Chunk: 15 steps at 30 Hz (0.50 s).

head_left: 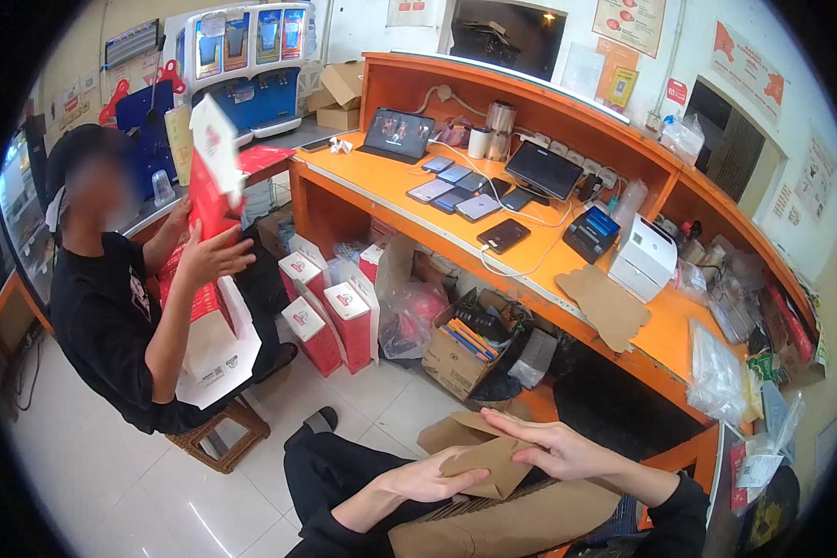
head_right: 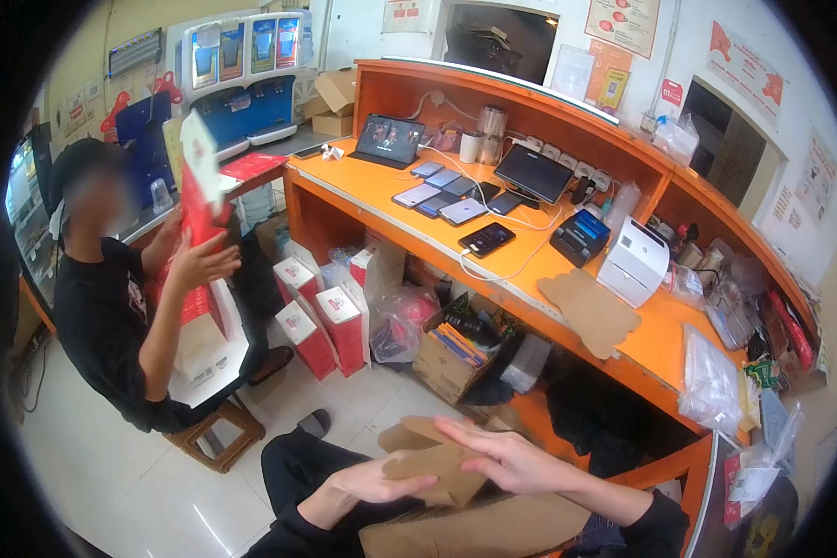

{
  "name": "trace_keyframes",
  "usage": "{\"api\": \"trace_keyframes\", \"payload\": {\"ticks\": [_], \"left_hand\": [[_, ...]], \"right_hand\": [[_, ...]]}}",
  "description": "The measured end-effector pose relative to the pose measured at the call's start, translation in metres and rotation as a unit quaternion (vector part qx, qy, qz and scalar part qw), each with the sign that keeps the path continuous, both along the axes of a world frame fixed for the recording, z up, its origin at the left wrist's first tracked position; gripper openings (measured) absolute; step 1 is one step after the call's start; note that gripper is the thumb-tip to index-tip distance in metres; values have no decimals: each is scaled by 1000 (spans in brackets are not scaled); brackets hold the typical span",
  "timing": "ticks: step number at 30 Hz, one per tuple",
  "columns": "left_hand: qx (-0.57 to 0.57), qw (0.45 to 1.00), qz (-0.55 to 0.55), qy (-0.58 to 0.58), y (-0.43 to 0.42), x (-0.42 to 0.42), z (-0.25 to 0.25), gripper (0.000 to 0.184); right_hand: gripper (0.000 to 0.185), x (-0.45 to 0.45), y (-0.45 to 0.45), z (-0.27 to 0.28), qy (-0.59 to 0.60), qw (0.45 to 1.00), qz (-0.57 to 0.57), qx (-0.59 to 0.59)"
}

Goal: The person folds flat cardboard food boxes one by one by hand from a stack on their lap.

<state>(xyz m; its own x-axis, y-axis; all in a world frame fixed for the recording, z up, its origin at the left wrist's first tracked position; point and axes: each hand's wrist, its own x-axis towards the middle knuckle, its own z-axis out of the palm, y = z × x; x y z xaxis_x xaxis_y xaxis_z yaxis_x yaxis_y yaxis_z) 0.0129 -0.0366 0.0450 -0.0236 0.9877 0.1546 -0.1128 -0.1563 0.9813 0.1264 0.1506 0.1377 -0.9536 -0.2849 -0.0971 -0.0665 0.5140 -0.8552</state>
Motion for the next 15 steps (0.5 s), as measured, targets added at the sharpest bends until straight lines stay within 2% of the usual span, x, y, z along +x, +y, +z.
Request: {"api": "trace_keyframes", "payload": {"ticks": [4, 6, 7, 8, 10, 12, 13, 15], "left_hand": [[2, 997, -17, 76, 3, 6, 0, 35], [9, 982, -13, 186, 0, 14, 18, 36], [12, 971, -11, 240, -2, 17, 24, 36], [-53, 958, 22, 280, -2, 17, 8, 38], [-19, 977, 134, 162, -4, 15, 26, 39], [64, 957, 261, 110, -4, 7, 31, 48], [130, 925, 338, 120, -3, 1, 29, 58], [145, 866, 465, 111, -1, 2, 42, 86]], "right_hand": [[75, -7, 22, -17, -19, 992, 126, 14], [94, -12, 23, -13, -43, 979, 191, 49], [101, -15, 24, -17, -50, 982, 178, 42], [109, -20, 28, -25, -57, 984, 164, 35], [117, -26, 36, -27, -52, 995, 89, 2], [120, -28, 49, -21, 44, 999, -15, 9], [122, -27, 51, -14, 33, 996, -62, -47], [124, -20, 60, -14, 54, 992, -105, -50]]}}
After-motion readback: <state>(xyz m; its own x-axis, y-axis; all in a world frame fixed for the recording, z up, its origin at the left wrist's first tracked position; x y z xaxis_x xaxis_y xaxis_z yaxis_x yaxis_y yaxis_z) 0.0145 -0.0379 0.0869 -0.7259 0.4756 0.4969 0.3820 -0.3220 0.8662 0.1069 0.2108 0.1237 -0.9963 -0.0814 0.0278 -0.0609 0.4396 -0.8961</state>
